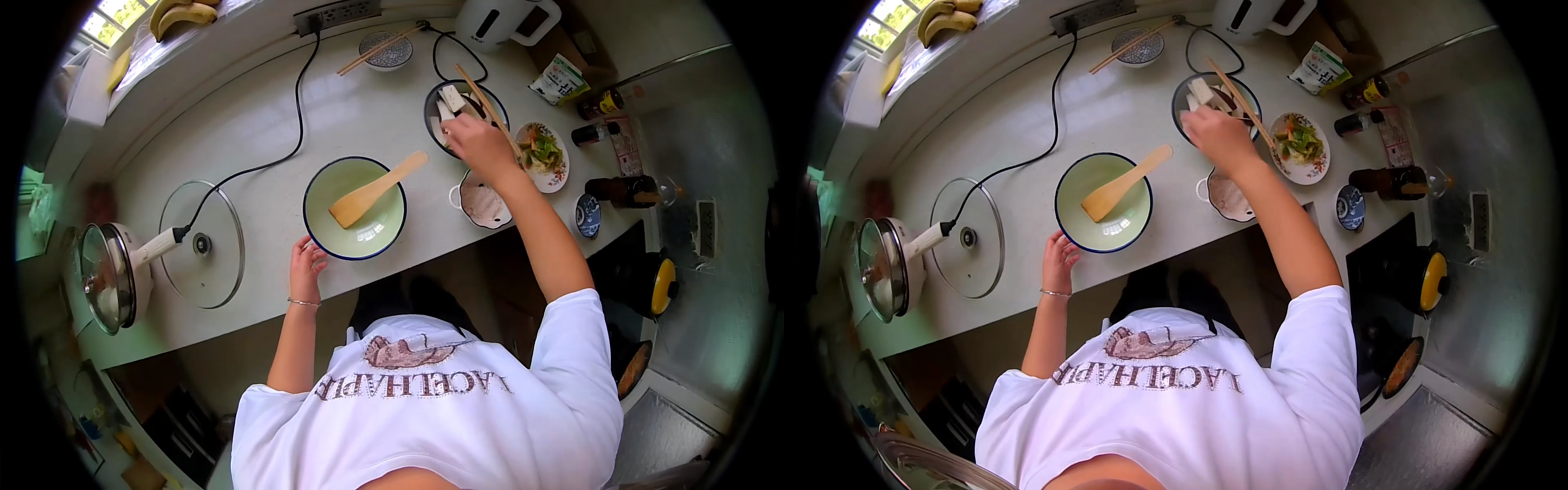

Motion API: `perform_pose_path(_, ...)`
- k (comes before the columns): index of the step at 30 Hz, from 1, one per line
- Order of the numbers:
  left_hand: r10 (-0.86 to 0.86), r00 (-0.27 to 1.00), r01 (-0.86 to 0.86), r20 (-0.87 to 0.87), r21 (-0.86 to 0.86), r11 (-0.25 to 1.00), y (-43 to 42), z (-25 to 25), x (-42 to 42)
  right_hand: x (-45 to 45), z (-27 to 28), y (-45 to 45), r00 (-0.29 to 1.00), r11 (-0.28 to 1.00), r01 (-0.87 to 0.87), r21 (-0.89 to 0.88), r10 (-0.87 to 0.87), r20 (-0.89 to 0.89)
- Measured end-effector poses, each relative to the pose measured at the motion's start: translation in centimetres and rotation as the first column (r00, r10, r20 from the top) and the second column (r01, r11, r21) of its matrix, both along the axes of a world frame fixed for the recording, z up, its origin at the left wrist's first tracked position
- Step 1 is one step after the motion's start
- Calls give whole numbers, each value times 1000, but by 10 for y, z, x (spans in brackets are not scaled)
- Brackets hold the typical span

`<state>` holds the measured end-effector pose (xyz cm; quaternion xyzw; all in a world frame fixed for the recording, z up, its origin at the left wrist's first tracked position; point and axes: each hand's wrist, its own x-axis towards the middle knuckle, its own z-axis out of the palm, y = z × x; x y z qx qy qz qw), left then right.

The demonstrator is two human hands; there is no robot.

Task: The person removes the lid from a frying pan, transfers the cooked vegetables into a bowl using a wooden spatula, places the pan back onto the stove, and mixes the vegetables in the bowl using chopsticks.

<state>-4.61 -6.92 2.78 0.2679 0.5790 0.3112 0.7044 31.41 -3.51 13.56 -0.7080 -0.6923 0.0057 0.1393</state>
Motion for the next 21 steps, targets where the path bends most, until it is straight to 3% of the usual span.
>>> perform_pose_path(1, -13, 1000, 13, 12, -21, 1000, -2, 3, 4, -15, 0, 1, 976, 976, -216, -28, 215, -33)
perform_pose_path(2, -27, 999, 28, 27, -39, 999, -2, 5, 6, -26, -6, 4, 975, 975, -220, -23, 219, -37)
perform_pose_path(4, -69, 997, 70, 32, -35, 997, -2, 9, 9, -43, -20, 10, 969, 948, -246, -201, 244, -33)
perform_pose_path(5, -86, 994, 89, 73, -32, 996, -2, 8, 10, -48, -24, 15, 980, 922, -193, -336, 197, -24)
perform_pose_path(9, -159, 979, 161, 127, -1, 987, 0, 10, 17, -48, -38, 17, 991, 887, -123, -444, 90, -95)
perform_pose_path(11, -210, 967, 212, 146, 7, 977, 0, 4, 18, -46, -35, 10, 959, 778, -189, -598, 15, -284)
perform_pose_path(12, -215, 965, 217, 148, 7, 976, 1, 2, 21, -45, -31, 5, 959, 779, -184, -599, 9, -282)
perform_pose_path(14, -203, 959, 203, 195, 18, 979, 0, 2, 24, -47, -24, -9, 823, 720, -239, -652, -207, -530)
perform_pose_path(15, -211, 958, 212, 196, 19, 977, -1, 4, 25, -46, -21, -20, 821, 722, -232, -651, -213, -529)
perform_pose_path(17, -235, 958, 233, 164, 32, 972, -2, 6, 25, -45, -15, -49, 401, 790, -203, -578, -472, -785)
perform_pose_path(18, -249, 954, 246, 166, 34, 969, -3, 6, 24, -48, -6, -64, 396, 794, -190, -577, -476, -785)
perform_pose_path(20, -295, 946, 299, 137, -5, 954, -7, 7, 21, -53, 13, -99, -14, 896, -61, -439, -441, -897)
perform_pose_path(21, -316, 939, 320, 137, -5, 948, -8, 7, 20, -53, 15, -119, -23, 897, -41, -440, -441, -897)
